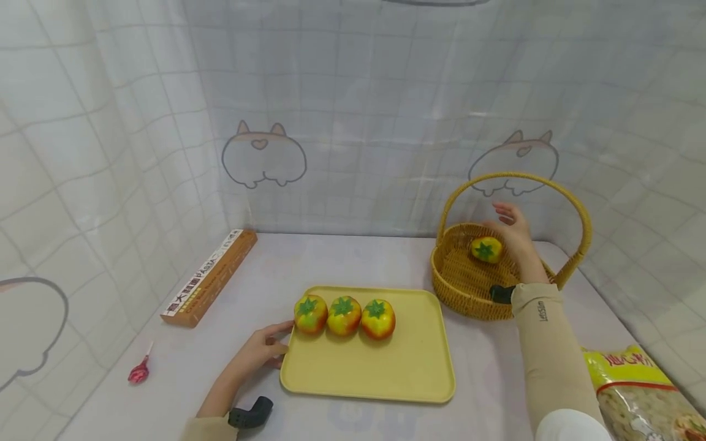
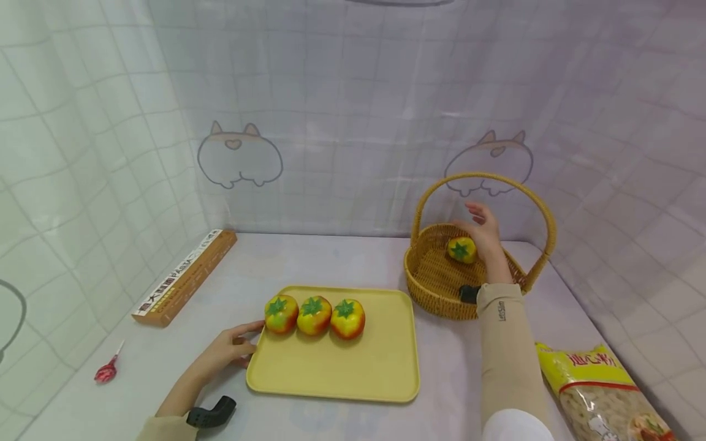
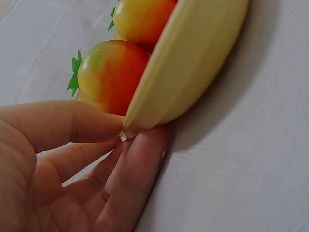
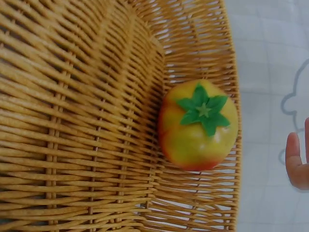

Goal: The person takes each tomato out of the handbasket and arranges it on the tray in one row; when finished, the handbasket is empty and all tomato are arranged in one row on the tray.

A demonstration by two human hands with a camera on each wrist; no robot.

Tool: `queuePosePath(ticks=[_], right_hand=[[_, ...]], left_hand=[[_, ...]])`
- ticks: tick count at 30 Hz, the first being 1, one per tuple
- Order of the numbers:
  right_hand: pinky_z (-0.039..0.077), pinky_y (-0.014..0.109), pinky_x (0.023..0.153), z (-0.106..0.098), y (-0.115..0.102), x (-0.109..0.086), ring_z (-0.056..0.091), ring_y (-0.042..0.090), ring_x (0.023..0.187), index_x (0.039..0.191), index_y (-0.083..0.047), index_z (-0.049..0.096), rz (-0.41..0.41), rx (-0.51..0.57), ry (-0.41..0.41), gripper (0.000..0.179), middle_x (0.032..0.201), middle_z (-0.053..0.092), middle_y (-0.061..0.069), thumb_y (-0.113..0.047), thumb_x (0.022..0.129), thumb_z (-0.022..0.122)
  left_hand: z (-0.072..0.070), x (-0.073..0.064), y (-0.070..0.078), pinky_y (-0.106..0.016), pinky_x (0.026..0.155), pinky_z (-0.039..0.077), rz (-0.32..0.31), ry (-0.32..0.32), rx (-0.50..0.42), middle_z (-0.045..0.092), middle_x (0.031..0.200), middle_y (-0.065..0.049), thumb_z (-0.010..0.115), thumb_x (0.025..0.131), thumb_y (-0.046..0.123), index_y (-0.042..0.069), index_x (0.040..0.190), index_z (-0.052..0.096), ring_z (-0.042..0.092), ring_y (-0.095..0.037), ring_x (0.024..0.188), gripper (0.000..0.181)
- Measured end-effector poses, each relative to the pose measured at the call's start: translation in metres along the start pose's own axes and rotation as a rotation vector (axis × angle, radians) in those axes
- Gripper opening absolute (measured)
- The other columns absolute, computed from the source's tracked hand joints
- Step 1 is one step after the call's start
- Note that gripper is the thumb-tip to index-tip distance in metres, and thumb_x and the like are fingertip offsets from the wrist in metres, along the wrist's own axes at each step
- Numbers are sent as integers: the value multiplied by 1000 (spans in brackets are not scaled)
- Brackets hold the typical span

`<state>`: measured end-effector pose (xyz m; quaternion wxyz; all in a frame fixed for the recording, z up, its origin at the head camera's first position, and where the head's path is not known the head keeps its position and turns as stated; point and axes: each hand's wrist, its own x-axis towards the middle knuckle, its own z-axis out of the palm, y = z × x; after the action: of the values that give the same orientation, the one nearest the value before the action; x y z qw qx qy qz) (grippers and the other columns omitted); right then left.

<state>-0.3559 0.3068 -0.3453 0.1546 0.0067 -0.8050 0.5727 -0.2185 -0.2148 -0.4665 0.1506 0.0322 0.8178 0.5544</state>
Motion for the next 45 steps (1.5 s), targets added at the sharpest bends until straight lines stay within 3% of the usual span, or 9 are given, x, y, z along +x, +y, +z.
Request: queuePosePath(ticks=[5, 12, 17, 21, 28, 37, 45], right_hand=[[31, 47, 104, 2, 8, 7, 30, 35, 129, 134, -16, 45, 23, -3, 31, 52, 140, 33, 17, -21, 86, 64], [28, 48, 105, 6, 22, 9, 23, 35, 133, 137, -15, 42, 115, 27, 5, 57, 145, 28, 17, -24, 86, 64], [26, 50, 106, 9, 29, 10, 19, 37, 134, 130, -22, 48, 103, 59, 1, 47, 146, 26, 18, -21, 86, 64], [26, 51, 105, 9, 33, 10, 19, 39, 132, 133, -15, 45, 99, 45, -12, 49, 147, 23, 20, -16, 87, 62], [23, 58, 104, 6, 42, 8, 12, 47, 133, 142, 3, 25, 152, 2, -100, 62, 148, 10, 28, -8, 90, 56], [29, 55, 101, 7, 51, 8, 21, 45, 130, 145, 3, 19, 157, -80, -238, 62, 148, 13, 30, -4, 91, 49], [33, 57, 96, 8, 49, 6, 20, 51, 127, 145, 2, 20, 197, -223, -280, 66, 148, -1, 33, 0, 87, 53]], left_hand=[[-1, 0, 2, -33, 66, 55, -14, 8, -3, 43, 135, -24, 61, 80, 9, 1, 136, 43, 60, -19, 76, 60], [1, -1, 0, -33, 64, 54, -28, 12, -2, 43, 135, -25, 63, 79, 10, 0, 136, 43, 60, -19, 74, 61], [2, -3, 1, -33, 64, 54, -25, 21, 0, 44, 135, -24, 63, 80, 10, 1, 136, 43, 59, -18, 74, 61], [3, -5, 3, -33, 65, 54, -25, 21, 0, 43, 135, -24, 62, 80, 10, 1, 137, 42, 59, -19, 75, 61], [2, -4, 3, -32, 65, 55, -18, 12, -8, 43, 135, -25, 62, 80, 10, 1, 137, 42, 60, -18, 75, 61], [3, -3, 1, -33, 65, 55, -18, 11, -14, 43, 135, -25, 62, 80, 9, 0, 137, 42, 59, -19, 75, 60], [1, -3, 2, -32, 65, 54, -16, -1, -16, 42, 135, -25, 61, 80, 10, 1, 137, 42, 59, -18, 74, 60]])
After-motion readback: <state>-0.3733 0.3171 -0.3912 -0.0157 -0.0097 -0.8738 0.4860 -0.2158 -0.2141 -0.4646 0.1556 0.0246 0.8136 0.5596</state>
